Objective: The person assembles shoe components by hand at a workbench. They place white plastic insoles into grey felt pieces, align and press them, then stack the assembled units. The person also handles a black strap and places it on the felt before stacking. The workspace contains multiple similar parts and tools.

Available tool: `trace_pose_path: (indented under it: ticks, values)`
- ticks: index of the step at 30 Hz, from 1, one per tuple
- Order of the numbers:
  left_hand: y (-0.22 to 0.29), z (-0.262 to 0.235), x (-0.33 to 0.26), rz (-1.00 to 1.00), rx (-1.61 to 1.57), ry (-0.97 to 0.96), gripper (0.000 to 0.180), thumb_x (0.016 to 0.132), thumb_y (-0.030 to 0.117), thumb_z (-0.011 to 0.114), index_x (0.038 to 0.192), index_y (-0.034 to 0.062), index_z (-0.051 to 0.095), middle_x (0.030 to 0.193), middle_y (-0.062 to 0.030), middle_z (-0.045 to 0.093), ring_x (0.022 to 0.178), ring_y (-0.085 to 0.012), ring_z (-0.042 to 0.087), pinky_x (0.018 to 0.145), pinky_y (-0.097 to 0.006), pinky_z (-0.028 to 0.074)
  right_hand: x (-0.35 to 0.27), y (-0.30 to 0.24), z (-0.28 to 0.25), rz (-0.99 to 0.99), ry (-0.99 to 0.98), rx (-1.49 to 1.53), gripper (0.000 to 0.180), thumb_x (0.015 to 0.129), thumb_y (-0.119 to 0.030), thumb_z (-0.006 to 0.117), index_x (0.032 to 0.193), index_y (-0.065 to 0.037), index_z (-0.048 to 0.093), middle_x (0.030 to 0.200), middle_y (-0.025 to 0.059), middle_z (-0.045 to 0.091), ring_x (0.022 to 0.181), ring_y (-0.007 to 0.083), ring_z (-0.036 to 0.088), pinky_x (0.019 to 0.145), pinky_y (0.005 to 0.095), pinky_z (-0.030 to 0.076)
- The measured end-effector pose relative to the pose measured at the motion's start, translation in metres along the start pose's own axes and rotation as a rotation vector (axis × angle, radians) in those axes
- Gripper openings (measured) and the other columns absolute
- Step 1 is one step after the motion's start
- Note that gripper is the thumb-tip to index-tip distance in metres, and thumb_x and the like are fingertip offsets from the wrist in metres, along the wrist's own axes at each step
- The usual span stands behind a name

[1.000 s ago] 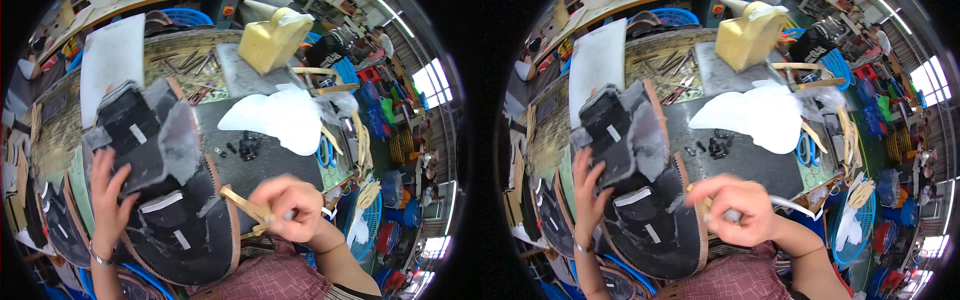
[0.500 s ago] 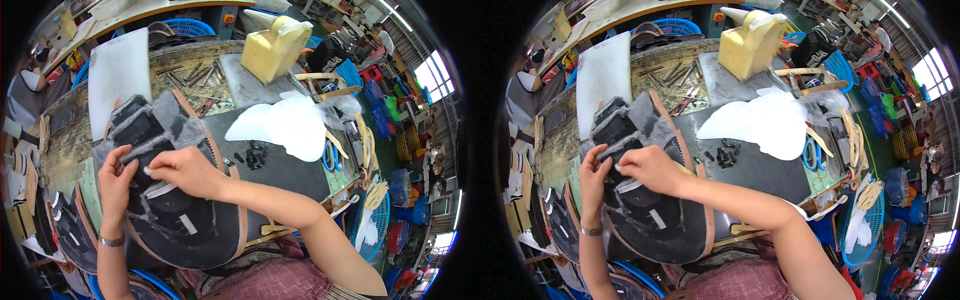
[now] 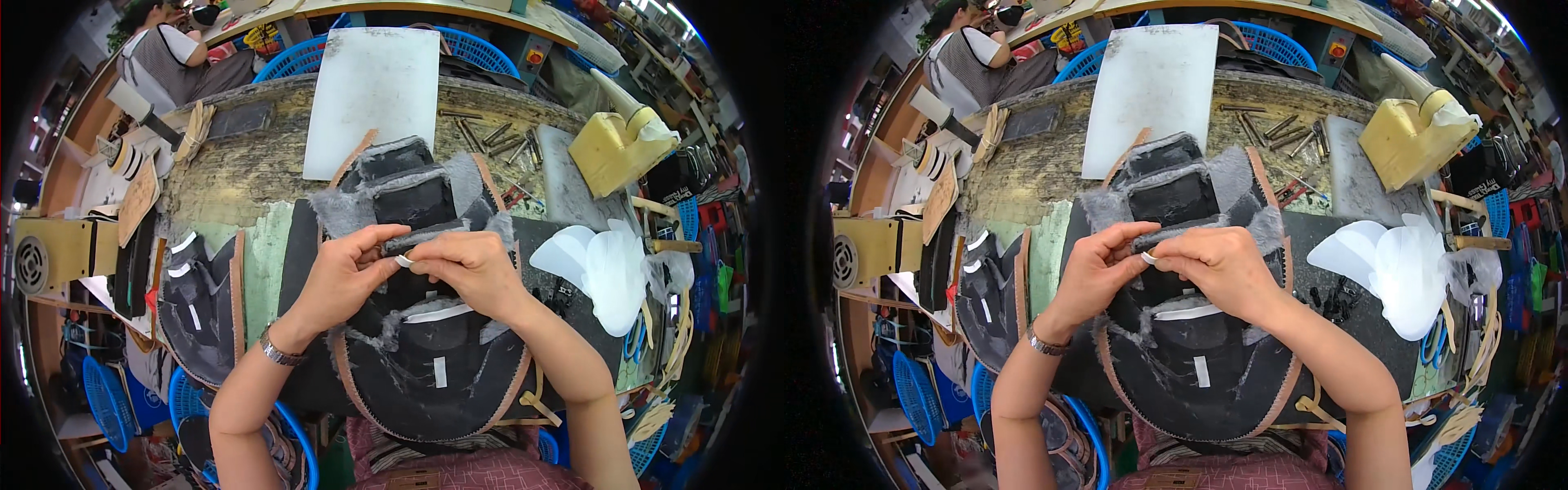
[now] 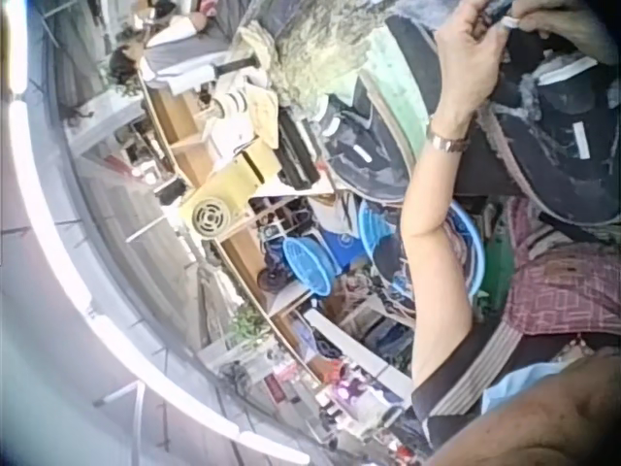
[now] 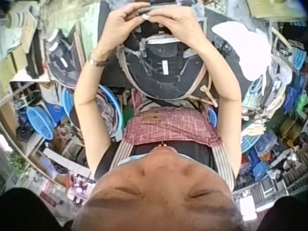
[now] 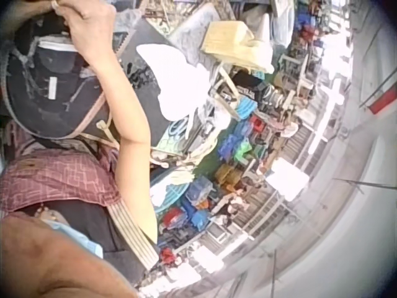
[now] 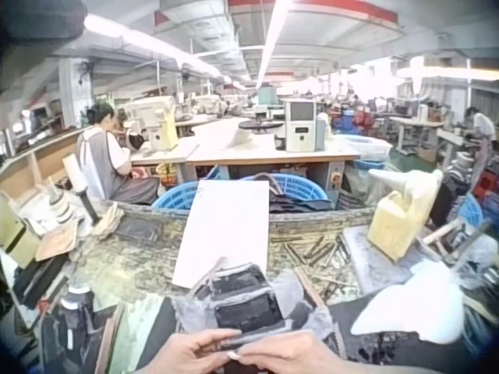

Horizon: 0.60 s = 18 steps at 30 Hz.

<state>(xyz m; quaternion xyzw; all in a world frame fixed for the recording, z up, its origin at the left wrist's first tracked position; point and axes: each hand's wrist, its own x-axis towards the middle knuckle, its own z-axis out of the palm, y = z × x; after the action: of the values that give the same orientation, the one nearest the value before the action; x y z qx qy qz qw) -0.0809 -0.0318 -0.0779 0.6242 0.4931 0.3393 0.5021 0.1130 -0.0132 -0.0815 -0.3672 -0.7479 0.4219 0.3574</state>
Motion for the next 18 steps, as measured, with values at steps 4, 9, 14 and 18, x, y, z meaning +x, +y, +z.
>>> trace_pose_path:
  ticks: [4,9,14,18]
  values:
    - [0.003,0.0,0.001,0.084,0.045,-0.017,0.032,0.084,0.003,0.061,0.115,0.0019,0.059,0.071,0.0039,0.052,0.062,-0.0019,0.042,0.055,-0.017,0.036,0.002,-0.005,0.001,0.113,0.042,-0.024,0.013,0.078,-0.011,0.065,0.087,-0.001,0.066,0.074,0.0121,0.064,0.059,0.0204,0.063,0.054,0.03,0.047]
    - [-0.008,0.01,0.007,0.111,0.162,0.173,0.022,0.086,0.01,0.061,0.107,0.0012,0.064,0.069,0.0009,0.061,0.06,-0.0036,0.052,0.053,-0.02,0.041,-0.009,-0.013,-0.003,0.168,0.072,-0.093,0.018,0.077,-0.012,0.066,0.091,-0.001,0.065,0.078,0.0136,0.065,0.065,0.0247,0.063,0.059,0.0313,0.048]
    - [-0.011,0.013,0.005,0.227,0.383,0.264,0.022,0.083,0.012,0.063,0.102,-0.0001,0.063,0.068,-0.0092,0.063,0.057,-0.0123,0.058,0.053,-0.024,0.044,-0.049,-0.018,-0.043,0.269,0.131,-0.204,0.019,0.076,-0.012,0.067,0.091,0.0,0.065,0.077,0.0124,0.065,0.066,0.0226,0.063,0.061,0.0305,0.048]
    - [0.002,0.027,0.016,0.386,0.395,0.226,0.032,0.08,0.012,0.067,0.109,0.0004,0.06,0.077,-0.0106,0.065,0.067,-0.0143,0.062,0.061,-0.026,0.047,-0.048,0.0,-0.047,0.283,0.256,-0.275,0.018,0.075,-0.012,0.068,0.088,0.001,0.065,0.077,0.0128,0.065,0.064,0.0216,0.063,0.058,0.0284,0.047]
